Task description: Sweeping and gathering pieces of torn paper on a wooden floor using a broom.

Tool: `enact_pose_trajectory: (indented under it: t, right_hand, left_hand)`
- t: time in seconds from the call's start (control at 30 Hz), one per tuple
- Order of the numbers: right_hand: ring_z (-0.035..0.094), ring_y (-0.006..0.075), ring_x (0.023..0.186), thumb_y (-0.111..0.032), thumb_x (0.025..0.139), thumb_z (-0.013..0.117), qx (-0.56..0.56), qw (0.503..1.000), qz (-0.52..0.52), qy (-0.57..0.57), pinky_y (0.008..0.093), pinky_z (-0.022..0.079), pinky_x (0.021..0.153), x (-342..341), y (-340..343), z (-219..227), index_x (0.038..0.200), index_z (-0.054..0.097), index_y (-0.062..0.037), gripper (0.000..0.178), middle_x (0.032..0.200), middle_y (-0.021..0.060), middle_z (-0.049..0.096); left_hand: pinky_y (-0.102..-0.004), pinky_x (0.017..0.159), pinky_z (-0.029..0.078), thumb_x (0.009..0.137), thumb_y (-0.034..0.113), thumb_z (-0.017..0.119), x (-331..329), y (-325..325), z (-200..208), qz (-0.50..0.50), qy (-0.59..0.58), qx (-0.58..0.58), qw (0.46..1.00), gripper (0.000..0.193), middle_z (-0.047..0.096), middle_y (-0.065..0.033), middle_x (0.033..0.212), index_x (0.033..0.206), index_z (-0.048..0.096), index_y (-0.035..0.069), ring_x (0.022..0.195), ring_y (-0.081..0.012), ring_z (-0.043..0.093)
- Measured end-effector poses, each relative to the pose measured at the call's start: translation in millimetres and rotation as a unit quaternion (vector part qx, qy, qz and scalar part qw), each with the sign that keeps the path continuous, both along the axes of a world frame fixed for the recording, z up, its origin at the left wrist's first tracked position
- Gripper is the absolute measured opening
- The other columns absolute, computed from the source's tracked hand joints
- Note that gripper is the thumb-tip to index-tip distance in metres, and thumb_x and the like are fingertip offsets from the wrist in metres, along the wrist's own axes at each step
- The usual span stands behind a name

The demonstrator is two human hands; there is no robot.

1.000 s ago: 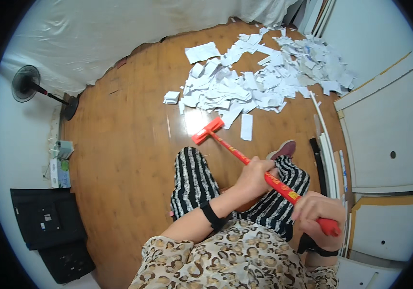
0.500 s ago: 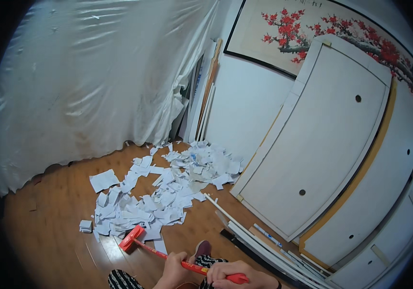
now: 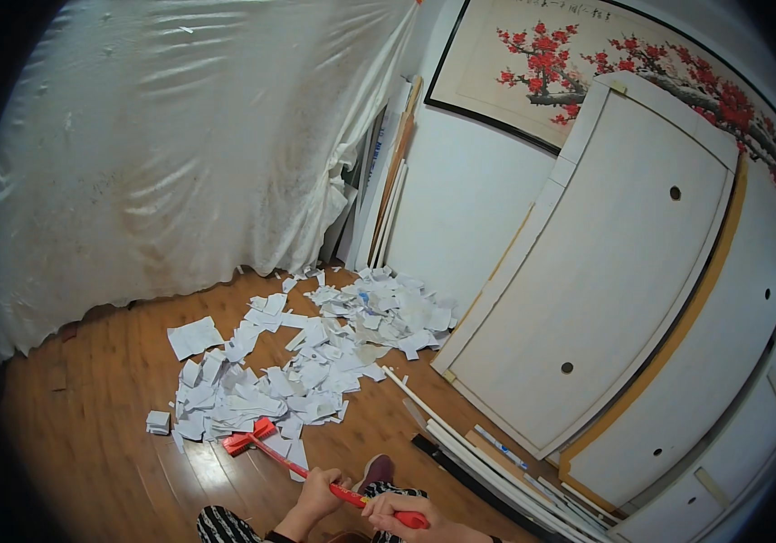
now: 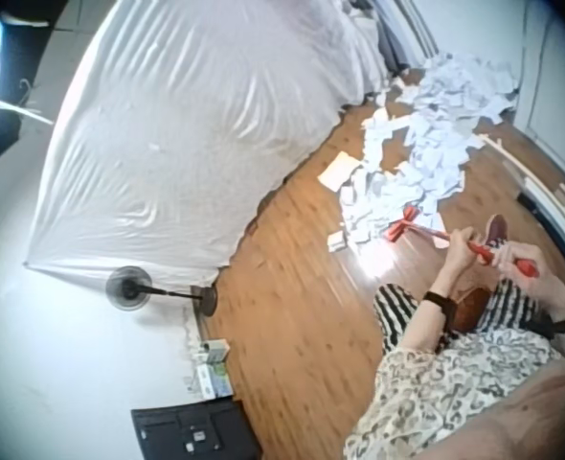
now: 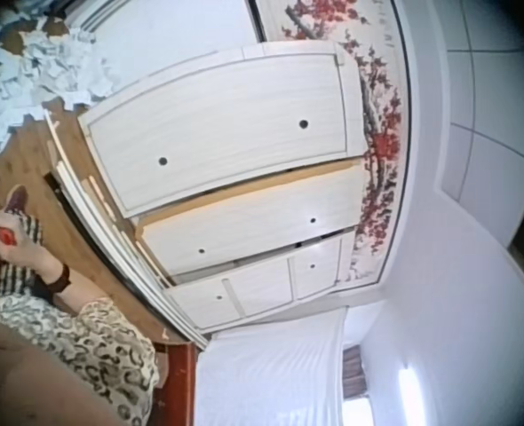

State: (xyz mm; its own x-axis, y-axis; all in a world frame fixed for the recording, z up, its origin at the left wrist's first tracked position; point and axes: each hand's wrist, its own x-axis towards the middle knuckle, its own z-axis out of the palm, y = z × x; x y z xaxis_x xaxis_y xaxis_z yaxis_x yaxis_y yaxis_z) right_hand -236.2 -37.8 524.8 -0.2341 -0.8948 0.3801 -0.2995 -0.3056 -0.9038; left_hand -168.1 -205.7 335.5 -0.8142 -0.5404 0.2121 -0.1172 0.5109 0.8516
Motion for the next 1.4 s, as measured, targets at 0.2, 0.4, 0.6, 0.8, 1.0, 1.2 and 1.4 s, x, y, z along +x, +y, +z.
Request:
enact_pose_trajectory:
  t: [0.2, 0.4, 0.6, 0.8, 1.0, 1.2, 1.4]
  right_hand:
    - [0.063, 0.0273, 0.093, 0.004, 0.093, 0.061, 0.086, 0.993, 0.061, -0.045, 0.0402, 0.050, 0.087, -23, 17, 40, 0.080, 0.057, 0.0025, 0.014, 0.083, 0.0105, 0.060]
    - [0.066, 0.0298, 0.079, -0.008, 0.085, 0.071, 0.092, 0.994, -0.040, -0.053, 0.0404, 0.052, 0.076, -11, 43, 73, 0.068, 0.056, 0.0002, 0.024, 0.071, 0.0109, 0.062]
    - [0.063, 0.0270, 0.082, 0.008, 0.084, 0.062, 0.134, 0.990, -0.024, -0.033, 0.0371, 0.050, 0.077, 0, 40, 44, 0.073, 0.052, -0.0005, 0.017, 0.073, 0.0079, 0.058]
    - [0.062, 0.0272, 0.090, 0.005, 0.088, 0.058, 0.123, 0.988, -0.088, -0.008, 0.0370, 0.050, 0.077, -6, 33, -7, 0.073, 0.050, -0.0010, 0.018, 0.081, 0.0104, 0.059]
    - [0.064, 0.0282, 0.086, 0.003, 0.085, 0.062, 0.090, 0.982, -0.126, -0.104, 0.0331, 0.052, 0.071, -1, 35, 24, 0.072, 0.052, -0.0014, 0.018, 0.078, 0.0105, 0.060]
    - [0.062, 0.0260, 0.072, -0.012, 0.084, 0.066, 0.059, 0.992, -0.108, -0.029, 0.0286, 0.049, 0.054, 3, 53, 57, 0.066, 0.048, -0.0048, 0.026, 0.065, 0.0082, 0.054]
    - [0.060, 0.0241, 0.071, -0.011, 0.087, 0.064, 0.084, 0.993, -0.078, -0.039, 0.0311, 0.049, 0.057, 3, 44, 41, 0.067, 0.048, -0.0042, 0.026, 0.069, 0.0101, 0.056]
  left_hand:
    - [-0.0467, 0.061, 0.047, 0.080, 0.023, 0.077, 4, 12, 68, -0.030, -0.022, 0.034, 0.999, 0.031, 0.059, -0.0195, 0.064, 0.066, 0.057, 0.004, 0.066, -0.0407, 0.057]
    - [-0.0448, 0.056, 0.041, 0.083, 0.022, 0.076, -10, 58, 75, -0.060, 0.081, 0.071, 0.992, 0.037, 0.051, -0.0181, 0.058, 0.064, 0.051, 0.002, 0.058, -0.0395, 0.052]
    - [-0.0499, 0.069, 0.048, 0.084, 0.020, 0.068, -9, 59, 35, -0.067, -0.002, 0.084, 0.994, 0.020, 0.061, -0.0178, 0.071, 0.075, 0.058, 0.005, 0.074, -0.0418, 0.059]
    - [-0.0472, 0.066, 0.046, 0.083, 0.016, 0.067, -29, 29, -7, -0.089, -0.032, 0.044, 0.995, 0.020, 0.058, -0.0176, 0.071, 0.072, 0.056, 0.004, 0.073, -0.0395, 0.057]
    - [-0.0458, 0.064, 0.045, 0.083, 0.017, 0.071, -28, 38, 31, -0.085, 0.047, 0.071, 0.993, 0.025, 0.058, -0.0172, 0.069, 0.070, 0.054, 0.003, 0.071, -0.0388, 0.056]
    - [-0.0493, 0.071, 0.051, 0.085, 0.025, 0.071, -12, 65, 77, -0.108, -0.010, 0.110, 0.988, 0.025, 0.063, -0.0189, 0.075, 0.078, 0.060, 0.003, 0.082, -0.0406, 0.060]
    - [-0.0493, 0.069, 0.050, 0.081, 0.017, 0.068, -7, 70, 53, -0.092, -0.024, 0.128, 0.987, 0.015, 0.063, -0.0182, 0.074, 0.077, 0.060, 0.005, 0.082, -0.0397, 0.061]
